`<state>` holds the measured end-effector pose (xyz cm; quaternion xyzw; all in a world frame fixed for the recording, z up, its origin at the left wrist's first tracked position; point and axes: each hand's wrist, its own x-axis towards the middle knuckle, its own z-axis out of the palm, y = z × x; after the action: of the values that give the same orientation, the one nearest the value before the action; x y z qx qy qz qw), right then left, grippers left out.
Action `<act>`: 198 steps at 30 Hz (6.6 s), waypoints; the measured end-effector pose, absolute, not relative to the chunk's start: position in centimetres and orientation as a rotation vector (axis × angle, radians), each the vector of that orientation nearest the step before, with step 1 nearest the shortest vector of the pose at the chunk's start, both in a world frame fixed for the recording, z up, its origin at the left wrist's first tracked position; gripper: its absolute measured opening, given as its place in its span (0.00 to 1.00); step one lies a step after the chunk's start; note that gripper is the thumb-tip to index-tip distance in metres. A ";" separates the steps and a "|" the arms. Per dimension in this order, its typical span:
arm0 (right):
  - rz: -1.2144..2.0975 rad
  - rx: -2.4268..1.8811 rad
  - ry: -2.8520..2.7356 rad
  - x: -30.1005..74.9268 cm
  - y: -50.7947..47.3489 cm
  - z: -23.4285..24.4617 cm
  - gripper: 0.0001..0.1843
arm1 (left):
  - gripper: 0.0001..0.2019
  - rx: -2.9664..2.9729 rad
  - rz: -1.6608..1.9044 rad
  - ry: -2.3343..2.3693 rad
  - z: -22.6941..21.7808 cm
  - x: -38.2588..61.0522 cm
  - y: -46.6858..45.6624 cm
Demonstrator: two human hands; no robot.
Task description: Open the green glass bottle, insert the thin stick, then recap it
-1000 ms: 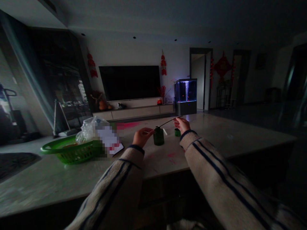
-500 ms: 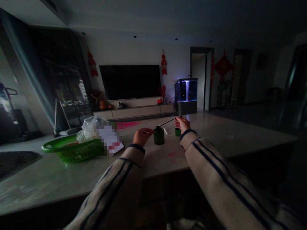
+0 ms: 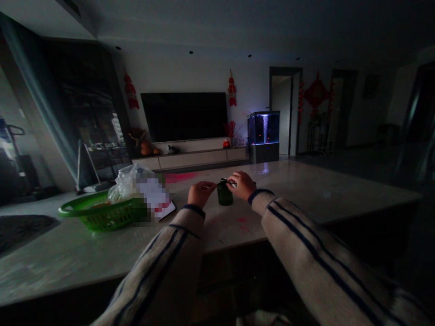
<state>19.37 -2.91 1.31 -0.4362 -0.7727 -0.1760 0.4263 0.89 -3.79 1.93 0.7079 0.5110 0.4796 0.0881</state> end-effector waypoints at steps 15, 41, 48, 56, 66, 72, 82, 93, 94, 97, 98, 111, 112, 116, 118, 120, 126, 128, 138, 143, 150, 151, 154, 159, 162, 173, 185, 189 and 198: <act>-0.507 -1.195 -2.025 19.3 -3.4 1.4 0.08 | 0.11 2.113 1.507 1.418 2.0 0.9 -3.8; 0.016 -0.942 -0.888 23.3 -0.6 2.5 0.07 | 0.25 2.101 1.308 1.209 -0.6 0.6 -1.4; 0.465 -0.676 -0.806 23.3 0.1 2.7 0.11 | 0.23 2.104 1.252 1.220 -0.7 0.6 -1.3; 0.360 -0.609 -1.010 22.3 -0.6 2.6 0.12 | 0.22 2.097 1.256 1.229 -0.5 0.7 -1.5; 0.373 -0.647 -1.243 21.6 -0.8 2.0 0.14 | 0.21 2.027 1.214 1.183 -0.4 0.9 -1.9; 0.412 -0.711 -1.335 20.6 -0.7 1.4 0.11 | 0.22 2.001 1.204 1.196 -0.3 0.9 -1.9; 0.437 -0.771 -1.460 19.7 -0.1 0.3 0.09 | 0.24 2.045 1.224 1.202 -0.3 0.8 -2.1; 0.410 -0.849 -1.427 19.6 -0.2 0.5 0.09 | 0.26 2.053 1.212 1.181 -0.5 0.7 -1.6; 0.387 -0.892 -1.429 19.8 0.0 0.4 0.09 | 0.26 2.050 1.214 1.182 -0.5 0.7 -1.7; 0.295 -1.117 -1.493 20.2 0.3 -0.2 0.08 | 0.26 2.064 1.206 1.187 -0.5 0.6 -1.7; 0.267 -1.206 -1.548 20.3 0.4 -0.4 0.08 | 0.27 2.076 1.203 1.187 -0.5 0.6 -1.6; -0.183 -1.673 -2.228 20.1 1.1 -3.1 0.16 | 0.27 2.113 1.205 1.198 -0.7 0.5 -1.3; -0.183 -1.678 -2.237 20.1 1.1 -3.1 0.15 | 0.26 2.112 1.208 1.200 -0.7 0.5 -1.4; -0.160 -1.678 -2.257 20.1 1.1 -3.0 0.17 | 0.26 2.091 1.207 1.212 -0.6 0.6 -1.4; -0.148 -1.673 -2.261 20.0 1.1 -2.9 0.20 | 0.26 2.088 1.198 1.211 -0.5 0.6 -1.4; -0.123 -1.678 -2.286 19.9 1.2 -2.8 0.19 | 0.25 2.103 1.188 1.205 -0.5 0.6 -1.5; -0.151 -1.651 -2.272 19.6 1.3 -2.5 0.18 | 0.23 2.134 1.156 1.189 -0.3 0.5 -1.7; -0.163 -1.633 -2.268 19.4 1.3 -2.4 0.19 | 0.23 2.140 1.162 1.187 -0.3 0.5 -1.8; -0.027 -1.735 -2.354 19.0 2.3 -1.7 0.16 | 0.21 2.143 1.105 1.287 0.1 0.9 -2.1; -0.074 -1.732 -2.254 19.4 1.8 -1.5 0.12 | 0.21 2.143 1.107 1.257 -0.1 0.9 -1.7; -0.094 -1.572 -1.905 20.0 -0.2 0.0 0.08 | 0.20 2.143 1.100 1.279 -0.1 0.9 -1.8; -0.086 -1.536 -1.851 20.1 -0.3 0.3 0.07 | 0.20 2.149 1.098 1.286 -0.1 0.9 -1.8; -0.031 -1.423 -1.729 20.3 -0.4 0.9 0.05 | 0.20 2.156 1.095 1.290 0.0 0.9 -1.9; -0.001 -1.238 -1.735 20.8 0.2 1.1 0.05 | 0.20 2.099 1.106 1.276 0.2 1.1 -2.3; -0.046 -1.164 -1.776 21.1 0.8 0.8 0.07 | 0.20 2.078 1.103 1.291 0.4 1.2 -2.5; 0.018 -1.178 -1.708 20.8 -0.5 1.3 0.11 | 0.19 2.061 1.109 1.272 0.1 1.1 -2.2; 0.177 -0.749 -1.409 19.9 -2.7 3.1 0.09 | 0.20 2.069 1.096 1.231 -0.3 1.0 -1.7; 0.129 -0.747 -1.396 19.6 -3.0 3.1 0.09 | 0.20 2.083 1.097 1.250 -0.3 1.0 -1.8; 0.144 -0.700 -1.363 18.9 -3.4 3.2 0.11 | 0.18 2.081 1.106 1.276 -0.1 1.1 -2.1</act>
<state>18.92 -3.45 3.22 -0.3163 -0.6161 0.0651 0.7184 1.09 -2.10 -0.11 0.7559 0.4636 0.4016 0.2288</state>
